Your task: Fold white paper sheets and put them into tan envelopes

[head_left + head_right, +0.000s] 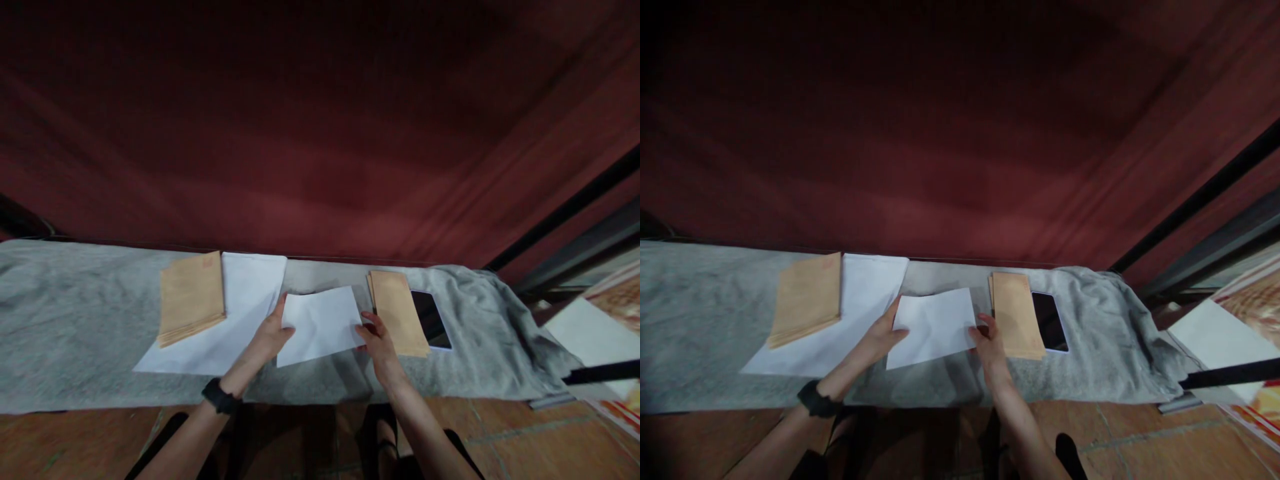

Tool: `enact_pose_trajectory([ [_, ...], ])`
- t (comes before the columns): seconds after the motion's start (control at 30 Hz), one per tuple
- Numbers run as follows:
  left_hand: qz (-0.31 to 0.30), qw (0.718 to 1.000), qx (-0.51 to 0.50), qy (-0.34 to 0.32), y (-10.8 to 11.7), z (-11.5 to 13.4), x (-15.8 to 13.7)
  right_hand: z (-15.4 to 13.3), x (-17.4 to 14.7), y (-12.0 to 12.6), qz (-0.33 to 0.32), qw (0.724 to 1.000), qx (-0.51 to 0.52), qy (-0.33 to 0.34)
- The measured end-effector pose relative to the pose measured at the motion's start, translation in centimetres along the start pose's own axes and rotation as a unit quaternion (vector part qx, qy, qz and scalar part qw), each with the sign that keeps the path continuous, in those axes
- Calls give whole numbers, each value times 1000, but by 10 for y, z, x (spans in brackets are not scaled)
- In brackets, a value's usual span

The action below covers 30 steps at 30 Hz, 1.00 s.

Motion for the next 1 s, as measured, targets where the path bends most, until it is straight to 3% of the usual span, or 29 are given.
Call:
enact_pose_trajectory([
  [0.07,-17,999,48,14,0,-2,-1,0,0,4,-10,993,-101,53],
  [0.13,-39,996,75,32,-4,-3,-4,-3,-4,6,1,964,-226,139],
  [0.2,-44,994,100,15,-9,-1,-6,-6,-12,7,17,910,-357,208],
  [0.33,-30,988,143,-50,-16,3,-7,-4,-26,4,21,796,-540,272],
  [0.47,-15,973,223,-54,-15,0,-10,-12,-34,3,36,737,-600,310],
  [0.53,13,958,274,-77,-15,5,-16,-18,-36,0,39,729,-604,320],
  [0.63,58,931,322,-162,-29,20,-33,-26,-39,-14,16,753,-557,351],
  [0.73,6,918,308,-248,-66,26,-55,-22,-45,-39,-40,791,-476,381],
  [0.8,-25,910,314,-269,-87,23,-66,-13,-49,-55,-73,802,-447,389],
  [0.9,-34,901,329,-280,-101,17,-74,2,-55,-70,-99,786,-453,408],
  [1.0,-34,899,336,-279,-99,12,-75,10,-57,-72,-92,764,-484,417],
])
Point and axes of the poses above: each hand's wrist, its own x-axis towards the middle knuckle, its own y-axis out of the back of the hand, z = x × y, the point moved 6 cm from there along x, towards the middle knuckle, and after that the axes turned 5 degrees about z, right-handed, at the moved point
